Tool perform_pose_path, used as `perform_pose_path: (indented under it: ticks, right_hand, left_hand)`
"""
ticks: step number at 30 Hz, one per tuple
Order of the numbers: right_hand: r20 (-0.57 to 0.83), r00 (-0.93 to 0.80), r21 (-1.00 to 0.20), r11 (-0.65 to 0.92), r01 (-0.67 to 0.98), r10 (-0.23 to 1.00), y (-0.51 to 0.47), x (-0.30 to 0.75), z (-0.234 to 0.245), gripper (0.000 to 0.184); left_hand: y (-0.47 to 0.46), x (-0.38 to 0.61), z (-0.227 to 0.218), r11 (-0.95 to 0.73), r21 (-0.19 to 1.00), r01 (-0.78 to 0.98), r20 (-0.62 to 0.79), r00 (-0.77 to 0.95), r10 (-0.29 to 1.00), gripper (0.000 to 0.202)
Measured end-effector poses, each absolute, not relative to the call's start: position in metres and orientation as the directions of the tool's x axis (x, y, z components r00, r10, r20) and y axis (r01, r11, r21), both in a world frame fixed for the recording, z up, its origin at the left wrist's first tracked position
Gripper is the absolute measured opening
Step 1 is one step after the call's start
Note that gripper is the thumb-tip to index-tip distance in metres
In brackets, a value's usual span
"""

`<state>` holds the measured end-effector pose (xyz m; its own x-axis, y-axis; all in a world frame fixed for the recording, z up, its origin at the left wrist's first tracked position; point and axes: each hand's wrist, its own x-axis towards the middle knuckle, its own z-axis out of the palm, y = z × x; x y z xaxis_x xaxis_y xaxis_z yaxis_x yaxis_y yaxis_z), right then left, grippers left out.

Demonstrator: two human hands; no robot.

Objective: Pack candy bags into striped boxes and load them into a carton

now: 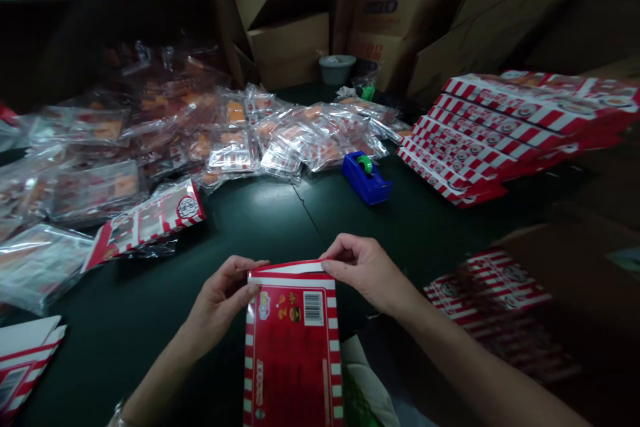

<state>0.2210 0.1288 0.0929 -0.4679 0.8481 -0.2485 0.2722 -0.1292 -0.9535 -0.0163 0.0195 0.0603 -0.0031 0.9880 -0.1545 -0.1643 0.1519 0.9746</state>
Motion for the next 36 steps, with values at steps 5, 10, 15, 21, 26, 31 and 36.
perform_pose_path:
  ticks: [5,10,15,21,26,31,36]
  right_hand:
    - [-0.188,-0.520,-0.950,-0.020,0.311,0.833,0.120,0.214,0.106,0.019]
    - [-0.010,-0.471,-0.956,0.130,0.264,0.882,0.094,0.217,0.098,0.020]
    - [0.022,-0.429,-0.964,0.133,0.230,0.903,0.085,0.218,0.081,0.021]
    - [-0.131,-0.347,-0.989,-0.149,-0.023,0.929,0.081,0.204,0.038,0.027]
    - [-0.239,-0.432,-0.949,-0.304,-0.088,0.870,0.093,0.204,0.026,0.033]
    - [-0.137,-0.188,-0.988,-0.121,0.097,0.972,0.172,0.251,0.053,0.032]
    - [-0.166,0.147,-0.971,-0.188,0.149,0.975,0.263,0.277,0.080,0.033]
  left_hand:
    - [0.022,-0.018,0.055,0.153,0.973,-0.173,-0.156,0.000,0.988,0.019]
    - [0.023,-0.018,0.062,0.181,0.973,-0.141,-0.186,-0.024,0.982,0.024]
    - [0.031,-0.006,0.077,0.105,0.986,0.132,-0.109,0.022,0.994,0.020]
    - [0.039,0.002,0.051,0.215,0.973,-0.086,-0.220,-0.064,0.973,0.028]
    - [0.034,0.006,0.041,0.420,0.844,-0.333,-0.468,-0.076,0.880,0.039]
    - [0.029,0.013,0.041,0.456,0.817,-0.352,-0.525,-0.131,0.841,0.052]
    - [0.030,0.019,0.040,0.459,0.820,-0.343,-0.538,-0.184,0.823,0.060]
